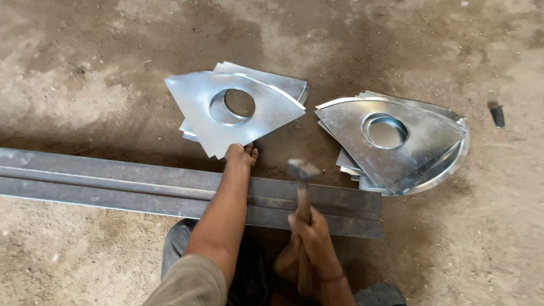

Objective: The person sits on the ground and hammers the cut edge around the circular hole of curved sheet metal pieces, working one piece at a time over a steel channel bar, then sets finished pieces aside and picks up the next piece.

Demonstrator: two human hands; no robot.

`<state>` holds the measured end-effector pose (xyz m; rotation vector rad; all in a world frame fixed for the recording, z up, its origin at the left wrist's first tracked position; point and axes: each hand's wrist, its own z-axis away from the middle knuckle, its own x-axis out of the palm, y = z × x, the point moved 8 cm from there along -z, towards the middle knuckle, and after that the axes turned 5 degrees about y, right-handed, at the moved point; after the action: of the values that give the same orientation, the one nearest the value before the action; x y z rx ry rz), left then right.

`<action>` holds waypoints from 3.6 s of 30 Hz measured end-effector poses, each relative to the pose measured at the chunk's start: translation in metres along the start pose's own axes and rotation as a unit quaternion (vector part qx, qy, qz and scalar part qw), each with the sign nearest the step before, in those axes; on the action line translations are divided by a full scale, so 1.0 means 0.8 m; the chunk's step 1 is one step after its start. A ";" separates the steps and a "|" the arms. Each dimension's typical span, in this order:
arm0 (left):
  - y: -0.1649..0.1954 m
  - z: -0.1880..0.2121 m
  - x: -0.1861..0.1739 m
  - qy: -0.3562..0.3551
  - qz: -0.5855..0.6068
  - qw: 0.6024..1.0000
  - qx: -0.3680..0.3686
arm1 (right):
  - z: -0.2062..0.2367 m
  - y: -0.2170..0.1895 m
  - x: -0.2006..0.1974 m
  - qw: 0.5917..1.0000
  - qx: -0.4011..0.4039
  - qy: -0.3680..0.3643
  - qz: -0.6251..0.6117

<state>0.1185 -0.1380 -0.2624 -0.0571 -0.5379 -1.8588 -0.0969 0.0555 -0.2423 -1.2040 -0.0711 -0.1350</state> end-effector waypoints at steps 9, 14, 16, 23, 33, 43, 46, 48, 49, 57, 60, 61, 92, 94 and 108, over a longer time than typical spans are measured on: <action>-0.086 0.042 0.048 -0.112 -0.213 0.970 -0.040 | -0.092 -0.016 -0.009 0.995 0.074 0.063 0.017; -0.152 0.075 0.131 -0.279 -0.378 0.867 0.168 | -0.109 -0.018 -0.017 0.991 0.085 0.097 -0.029; -0.156 0.115 0.170 -0.300 -0.413 0.734 0.447 | -0.110 -0.020 -0.023 0.989 0.079 0.119 -0.043; -0.378 0.157 0.226 -0.423 -0.752 0.101 0.496 | -0.105 -0.042 -0.041 0.986 -0.008 0.162 -0.028; -0.488 0.133 0.243 -0.386 -0.685 -0.207 0.583 | -0.086 -0.094 -0.056 0.958 -0.191 0.216 0.011; -0.391 0.171 0.231 -0.352 -0.799 -0.209 0.440 | -0.070 -0.099 -0.051 0.975 -0.017 0.222 -0.015; -0.324 0.220 0.236 -0.323 -0.800 -0.136 0.488 | -0.055 -0.098 -0.043 0.978 0.048 0.201 -0.017; -0.276 0.257 0.239 -0.307 -0.783 -0.074 0.535 | -0.043 -0.109 -0.039 0.981 0.020 0.193 -0.004; -0.253 0.277 0.238 -0.315 -0.769 -0.037 0.555 | -0.037 -0.113 -0.037 0.982 0.003 0.190 -0.005; -0.060 0.413 0.205 -0.546 -0.380 0.429 0.611 | 0.026 -0.102 -0.030 0.966 -0.041 0.157 -0.199; -0.011 0.394 0.184 -0.526 -0.317 0.619 0.490 | 0.058 -0.090 -0.038 0.953 -0.029 0.195 -0.229; 0.000 0.393 0.173 -0.473 -0.358 0.599 0.538 | 0.069 -0.092 -0.042 0.953 -0.051 0.210 -0.211; 0.089 0.170 0.002 -0.173 -0.731 0.351 0.560 | 0.048 -0.089 0.013 0.923 -0.125 0.211 0.296; 0.146 0.199 0.005 0.074 -0.585 0.401 0.701 | 0.040 -0.085 0.014 0.914 -0.132 0.202 0.326; 0.147 0.302 0.059 -0.384 -0.099 0.598 0.697 | 0.027 -0.039 0.018 0.986 -0.141 0.083 -0.026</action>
<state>0.1549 -0.1154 0.0066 0.2790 -2.5525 -1.0109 -0.0865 0.0642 -0.2039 -1.4698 0.0648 -0.2996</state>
